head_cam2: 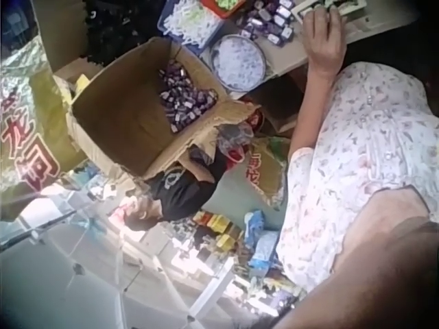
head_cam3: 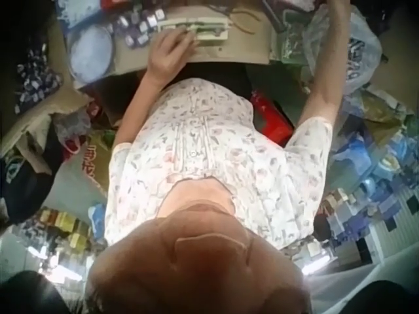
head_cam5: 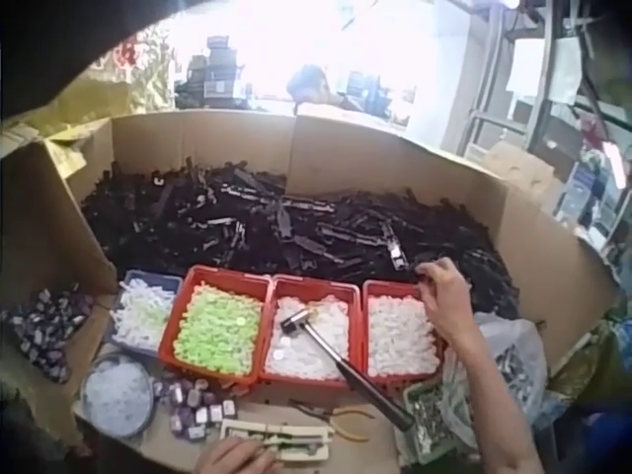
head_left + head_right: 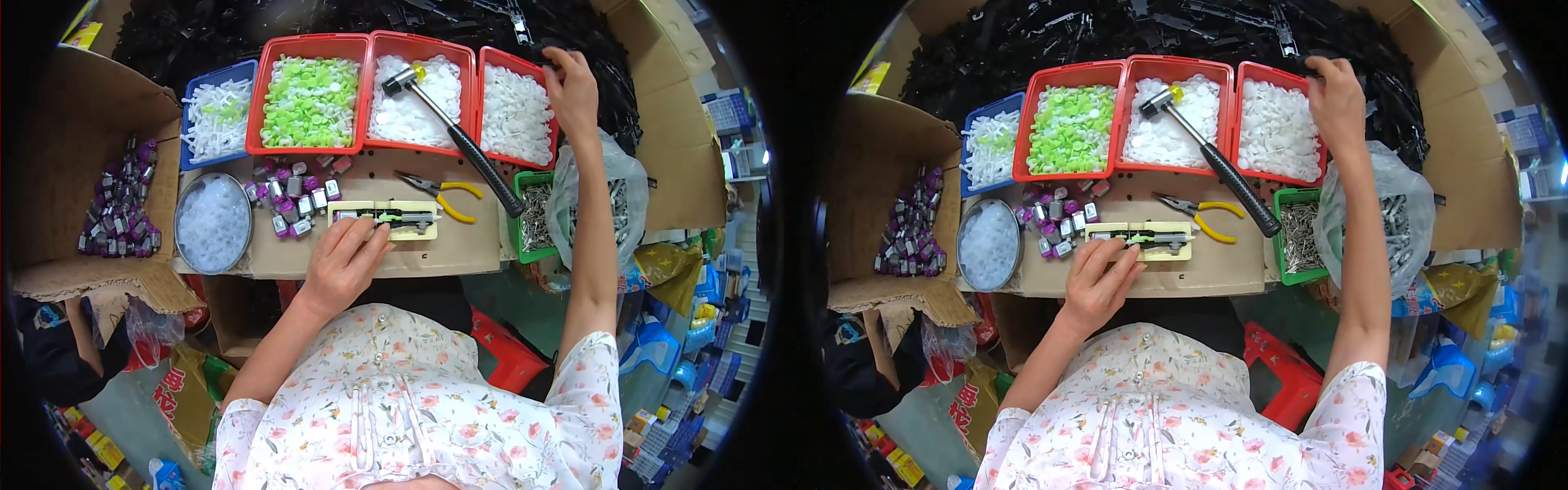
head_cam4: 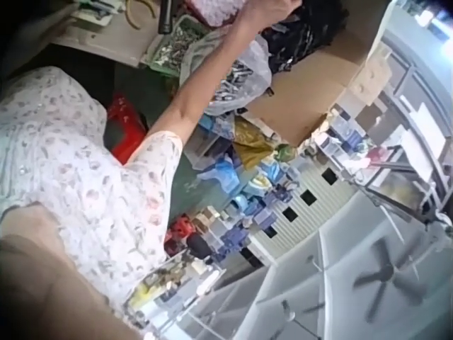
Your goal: Assembling small plastic and metal components for toys at a factory assembly station.
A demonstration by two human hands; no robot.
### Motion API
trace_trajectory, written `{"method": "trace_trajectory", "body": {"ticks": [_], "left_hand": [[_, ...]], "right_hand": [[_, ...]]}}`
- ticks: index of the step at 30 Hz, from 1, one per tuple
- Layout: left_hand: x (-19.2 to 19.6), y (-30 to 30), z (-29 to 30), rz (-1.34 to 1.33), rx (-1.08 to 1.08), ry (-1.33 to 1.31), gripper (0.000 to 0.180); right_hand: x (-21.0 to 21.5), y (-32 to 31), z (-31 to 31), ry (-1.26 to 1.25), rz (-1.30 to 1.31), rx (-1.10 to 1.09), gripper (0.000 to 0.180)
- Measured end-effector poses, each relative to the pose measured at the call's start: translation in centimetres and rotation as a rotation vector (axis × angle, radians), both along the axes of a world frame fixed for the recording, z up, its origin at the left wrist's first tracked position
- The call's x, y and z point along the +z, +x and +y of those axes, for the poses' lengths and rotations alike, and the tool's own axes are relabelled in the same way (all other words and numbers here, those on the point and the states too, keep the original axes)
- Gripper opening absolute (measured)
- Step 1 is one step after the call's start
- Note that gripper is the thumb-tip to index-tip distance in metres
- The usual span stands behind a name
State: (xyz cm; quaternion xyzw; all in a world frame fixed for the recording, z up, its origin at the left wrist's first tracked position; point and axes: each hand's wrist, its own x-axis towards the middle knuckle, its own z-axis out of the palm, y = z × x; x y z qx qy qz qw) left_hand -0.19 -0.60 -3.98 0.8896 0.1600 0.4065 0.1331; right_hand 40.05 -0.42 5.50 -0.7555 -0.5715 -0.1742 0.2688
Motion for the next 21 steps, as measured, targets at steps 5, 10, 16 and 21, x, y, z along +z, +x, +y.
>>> {"method": "trace_trajectory", "body": {"ticks": [5,10,16,21], "left_hand": [[0.0,-0.9,0.2,0.001,0.051,-0.006,0.031],[0.6,-1.4,0.8,-0.035,0.095,-0.031,0.031],[3.4,-1.4,1.0,-0.173,0.14,-0.578,0.028],[5.9,0.0,1.9,-0.602,-0.331,-1.761,0.047]], "right_hand": [[-0.6,5.3,3.7,-0.158,-0.387,-0.085,0.038],[0.9,6.7,3.0,-0.201,-0.5,-0.025,0.037],[3.8,-6.0,-2.2,0.11,-0.336,0.346,0.031],[2.1,-18.6,-7.3,0.122,-0.347,0.847,0.037]]}}
